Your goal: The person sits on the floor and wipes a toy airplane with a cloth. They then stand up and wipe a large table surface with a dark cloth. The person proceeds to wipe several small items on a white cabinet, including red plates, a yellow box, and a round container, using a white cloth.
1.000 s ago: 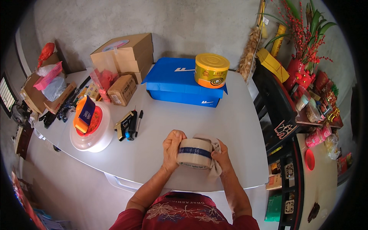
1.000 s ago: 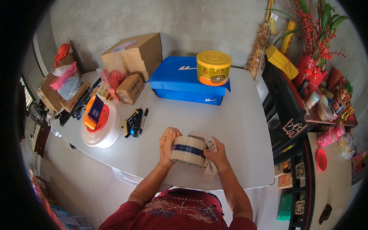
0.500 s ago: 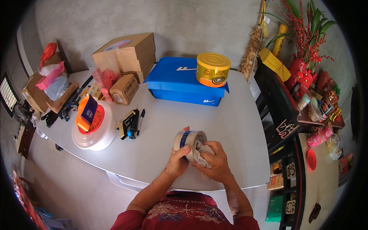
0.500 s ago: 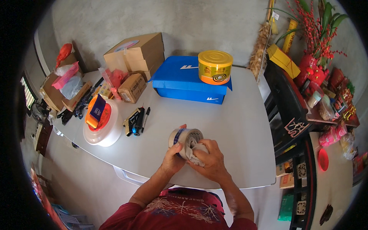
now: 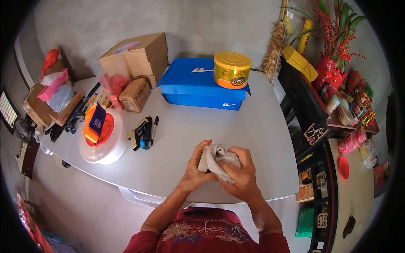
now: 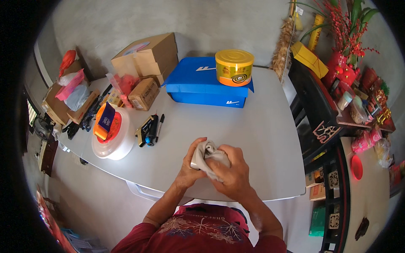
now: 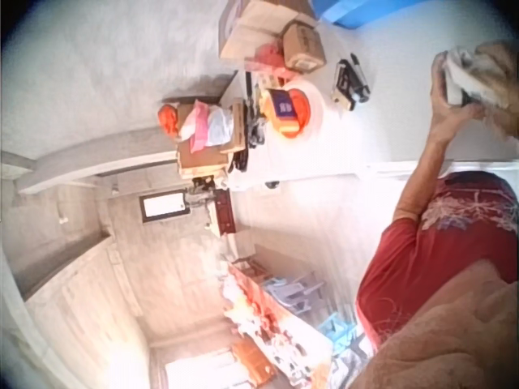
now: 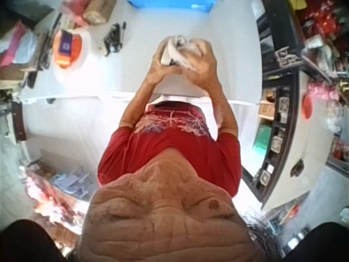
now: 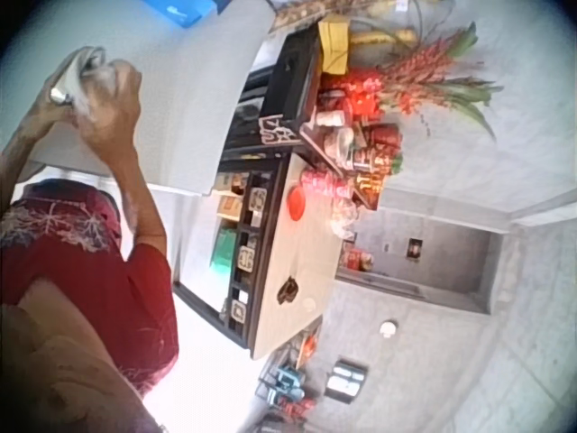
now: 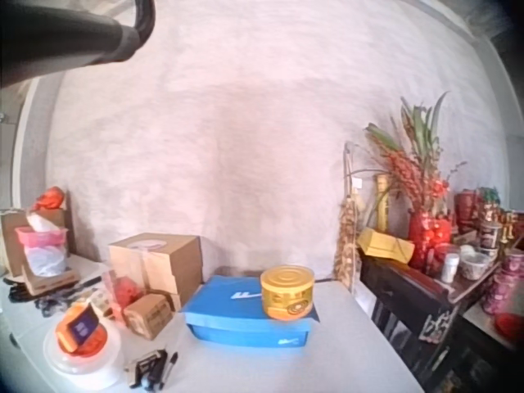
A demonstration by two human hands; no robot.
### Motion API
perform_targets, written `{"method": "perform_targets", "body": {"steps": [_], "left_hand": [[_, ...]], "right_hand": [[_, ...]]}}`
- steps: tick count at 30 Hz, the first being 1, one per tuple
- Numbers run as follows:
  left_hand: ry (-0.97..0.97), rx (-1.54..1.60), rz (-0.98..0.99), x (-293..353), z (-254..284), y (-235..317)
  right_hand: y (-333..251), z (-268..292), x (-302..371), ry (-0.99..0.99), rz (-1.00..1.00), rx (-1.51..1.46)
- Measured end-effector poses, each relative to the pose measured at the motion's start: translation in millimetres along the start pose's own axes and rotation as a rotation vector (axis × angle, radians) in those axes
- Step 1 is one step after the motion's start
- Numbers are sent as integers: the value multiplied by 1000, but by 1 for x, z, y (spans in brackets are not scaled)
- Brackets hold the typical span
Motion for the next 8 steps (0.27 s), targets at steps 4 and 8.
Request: {"method": "perform_targets", "body": {"steps": [4,8], "left_hand": [[-105,-11,55,9,-8,6],[-154,53,-54,10,-1,0]], "right_hand": [[44,-11,-11,-126,-300,-409],[73,-37,7,-178,-799,-993]]}}
Point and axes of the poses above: each hand's wrist, its own x-axis away from the middle knuckle, its own z-axis out of the back of the hand, y = z × x, the point moved 5 cm from there along -x, towards the middle knuckle, and after that the axes turned 1 degree about x, right-handed, at the moved point
